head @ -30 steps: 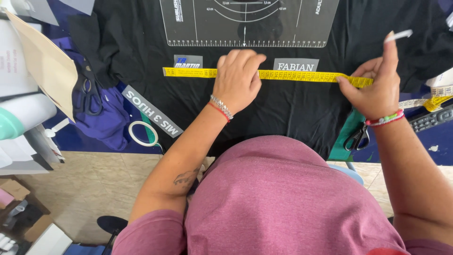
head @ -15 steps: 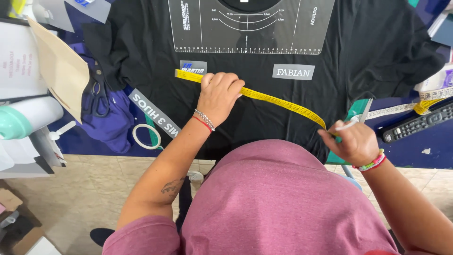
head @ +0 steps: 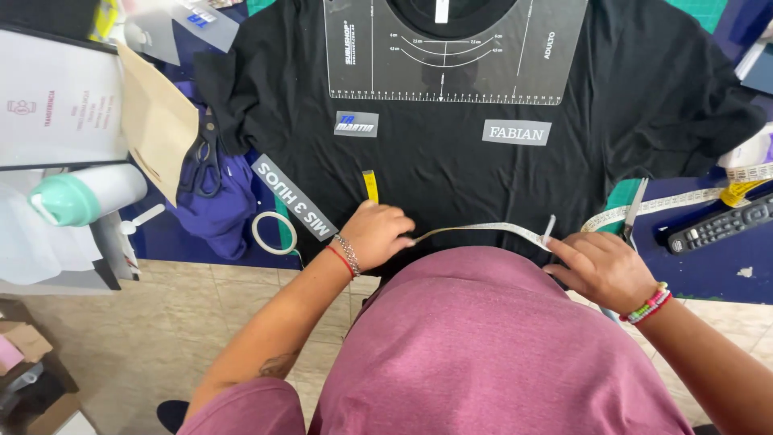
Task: The person measures the width of a black t-shirt using a yellow tape measure and a clear plastic ruler. They then use scissors to cut small pieces of white tape and place them on the shirt to mark specific measurements.
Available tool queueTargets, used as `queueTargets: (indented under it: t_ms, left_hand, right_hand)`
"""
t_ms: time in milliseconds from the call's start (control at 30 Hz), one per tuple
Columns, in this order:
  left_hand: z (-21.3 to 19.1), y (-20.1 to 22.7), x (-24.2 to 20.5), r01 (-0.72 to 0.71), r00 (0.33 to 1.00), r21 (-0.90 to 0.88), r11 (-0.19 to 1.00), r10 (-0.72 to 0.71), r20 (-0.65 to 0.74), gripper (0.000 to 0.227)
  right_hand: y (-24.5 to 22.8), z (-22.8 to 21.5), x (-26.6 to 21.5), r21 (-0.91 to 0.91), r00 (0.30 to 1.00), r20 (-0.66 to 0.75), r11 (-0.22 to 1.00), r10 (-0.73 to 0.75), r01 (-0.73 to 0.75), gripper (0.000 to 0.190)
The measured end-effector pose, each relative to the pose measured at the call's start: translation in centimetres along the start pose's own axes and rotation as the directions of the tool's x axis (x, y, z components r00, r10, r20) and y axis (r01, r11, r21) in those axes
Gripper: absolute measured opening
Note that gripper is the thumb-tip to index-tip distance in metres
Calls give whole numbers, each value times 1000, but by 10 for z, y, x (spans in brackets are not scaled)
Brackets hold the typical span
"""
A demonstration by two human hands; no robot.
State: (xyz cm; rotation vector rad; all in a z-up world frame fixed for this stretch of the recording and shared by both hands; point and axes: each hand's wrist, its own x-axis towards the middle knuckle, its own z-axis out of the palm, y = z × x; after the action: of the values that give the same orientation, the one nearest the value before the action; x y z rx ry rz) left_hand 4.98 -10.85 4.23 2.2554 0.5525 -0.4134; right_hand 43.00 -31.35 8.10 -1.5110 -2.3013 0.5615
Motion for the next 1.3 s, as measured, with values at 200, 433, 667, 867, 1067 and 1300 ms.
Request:
queueTargets:
  t_ms: [200, 433, 667, 867, 1067, 1300]
  left_hand:
    - [-50, 82, 72, -383, 918, -592, 709, 224, -326, 44]
    - [-28, 76, 108, -399, 915, -649, 647, 232, -331, 44]
    - [-10, 53, 125, -22, 974, -900, 435, -195, -117, 27]
    - [-18, 46, 142, 131, 918, -880, 458, -390, -67, 25]
    - [-36, 51, 143, 241, 836, -867, 435, -546, -41, 18]
    - [-36, 41, 156, 269, 827, -512, 816, -468, -311, 25]
  right_hand:
    - [-26, -39, 83, 317, 995, 4, 944, 98, -94, 17]
    - [-2, -68, 93, 545, 951, 138, 780, 277, -307, 7]
    - [46, -31, 77, 304, 742, 295, 677, 602, -670, 15]
    - [81, -11, 87, 239, 744, 326, 710, 584, -662, 20]
    - [92, -8, 96, 231, 765, 355, 743, 537, -628, 23]
    - [98, 7, 105, 123, 741, 320, 749, 590, -650, 24]
